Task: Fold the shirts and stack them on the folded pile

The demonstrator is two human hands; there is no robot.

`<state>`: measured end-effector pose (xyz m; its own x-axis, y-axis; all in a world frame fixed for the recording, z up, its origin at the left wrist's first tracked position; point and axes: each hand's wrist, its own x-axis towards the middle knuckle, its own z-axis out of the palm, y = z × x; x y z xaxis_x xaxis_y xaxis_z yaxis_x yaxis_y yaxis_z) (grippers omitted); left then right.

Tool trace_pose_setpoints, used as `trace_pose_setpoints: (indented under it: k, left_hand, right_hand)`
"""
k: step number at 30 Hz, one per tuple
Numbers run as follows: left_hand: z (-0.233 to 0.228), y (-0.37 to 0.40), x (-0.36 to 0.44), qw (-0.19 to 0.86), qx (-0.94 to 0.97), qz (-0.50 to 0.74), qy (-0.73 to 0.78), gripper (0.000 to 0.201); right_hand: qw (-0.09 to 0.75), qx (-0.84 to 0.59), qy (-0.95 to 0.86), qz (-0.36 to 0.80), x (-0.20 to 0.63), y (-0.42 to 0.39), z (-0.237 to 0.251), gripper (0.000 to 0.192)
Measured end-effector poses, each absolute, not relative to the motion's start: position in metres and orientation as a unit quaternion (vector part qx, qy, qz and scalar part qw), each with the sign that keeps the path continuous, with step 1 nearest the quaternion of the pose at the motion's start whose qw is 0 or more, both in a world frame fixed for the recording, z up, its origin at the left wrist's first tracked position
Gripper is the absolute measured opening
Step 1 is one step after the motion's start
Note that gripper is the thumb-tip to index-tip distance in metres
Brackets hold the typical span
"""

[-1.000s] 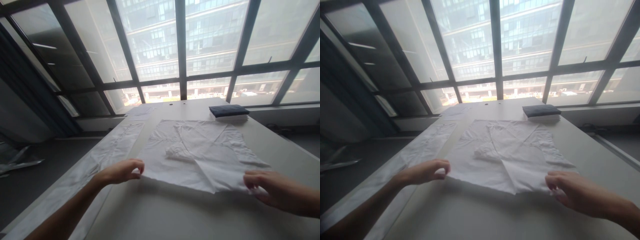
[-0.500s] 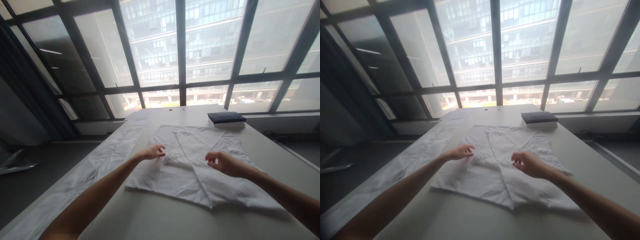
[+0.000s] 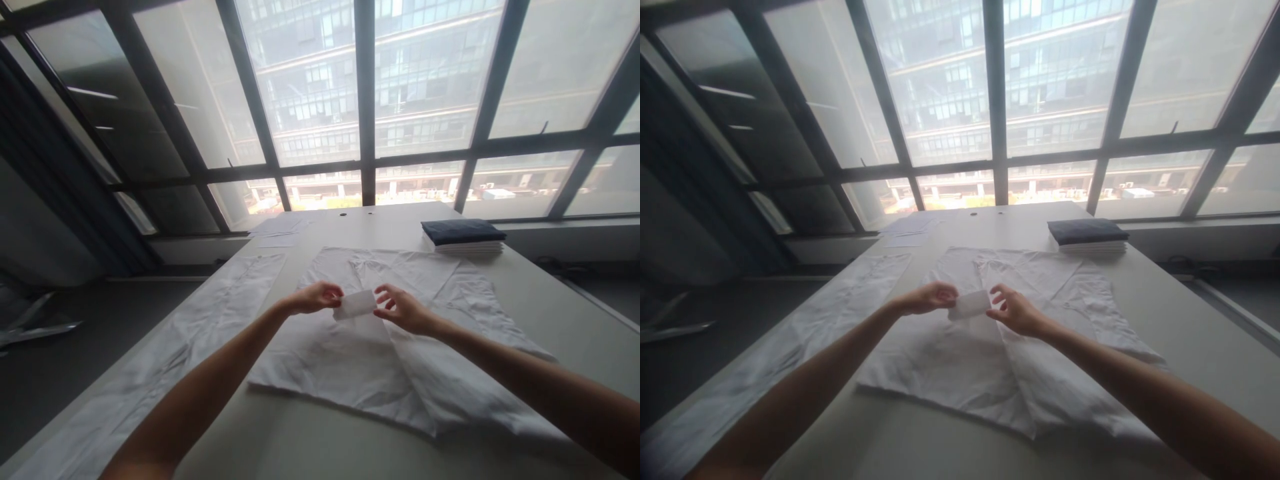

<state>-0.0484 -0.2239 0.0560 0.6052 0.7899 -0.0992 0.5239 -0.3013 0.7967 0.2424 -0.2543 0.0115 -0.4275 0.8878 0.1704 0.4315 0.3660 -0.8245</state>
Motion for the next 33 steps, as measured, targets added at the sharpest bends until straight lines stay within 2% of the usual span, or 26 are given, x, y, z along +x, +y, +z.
trace_pose_setpoints:
  k: [3, 7, 13, 17, 23, 27, 29, 31, 33]
  left_hand:
    - [0.060, -0.225, -0.037, 0.423, 0.789, 0.176, 0.409, 0.051]
    - [0.055, -0.227, -0.029, 0.456, 0.769, 0.208, 0.396, 0.057]
    - [0.046, -0.233, -0.038, 0.510, 0.757, 0.196, 0.358, 0.081]
    - [0.038, -0.231, -0.040, 0.496, 0.766, 0.197, 0.359, 0.079]
    - [0.019, -0.224, -0.032, 0.392, 0.814, 0.154, 0.401, 0.064]
    - [0.025, -0.238, -0.021, 0.220, 0.858, 0.156, 0.438, 0.055]
    - [0.027, -0.251, -0.014, 0.134, 0.888, 0.169, 0.405, 0.053]
    - [0.025, -0.263, -0.010, 0.097, 0.918, 0.135, 0.359, 0.054]
    - [0.016, -0.273, -0.008, 0.095, 0.935, 0.059, 0.338, 0.059]
  right_hand:
    - [0.367, -0.407, -0.733, 0.403, 0.235, -0.253, 0.014, 0.041]
    - [0.397, -0.428, -0.712, 0.390, 0.234, -0.256, 0.014, 0.047]
    - [0.325, -0.468, -0.701, 0.429, 0.238, -0.273, 0.006, 0.054]
    - [0.287, -0.466, -0.711, 0.441, 0.239, -0.277, -0.002, 0.055]
    - [0.248, -0.482, -0.757, 0.365, 0.240, -0.273, -0.003, 0.051]
    - [0.217, -0.491, -0.805, 0.254, 0.241, -0.275, 0.000, 0.043]
    - [0.238, -0.461, -0.836, 0.178, 0.241, -0.278, 0.001, 0.039]
    - [0.248, -0.401, -0.871, 0.135, 0.241, -0.284, 0.001, 0.040]
    - [0.204, -0.348, -0.904, 0.142, 0.243, -0.289, -0.003, 0.049]
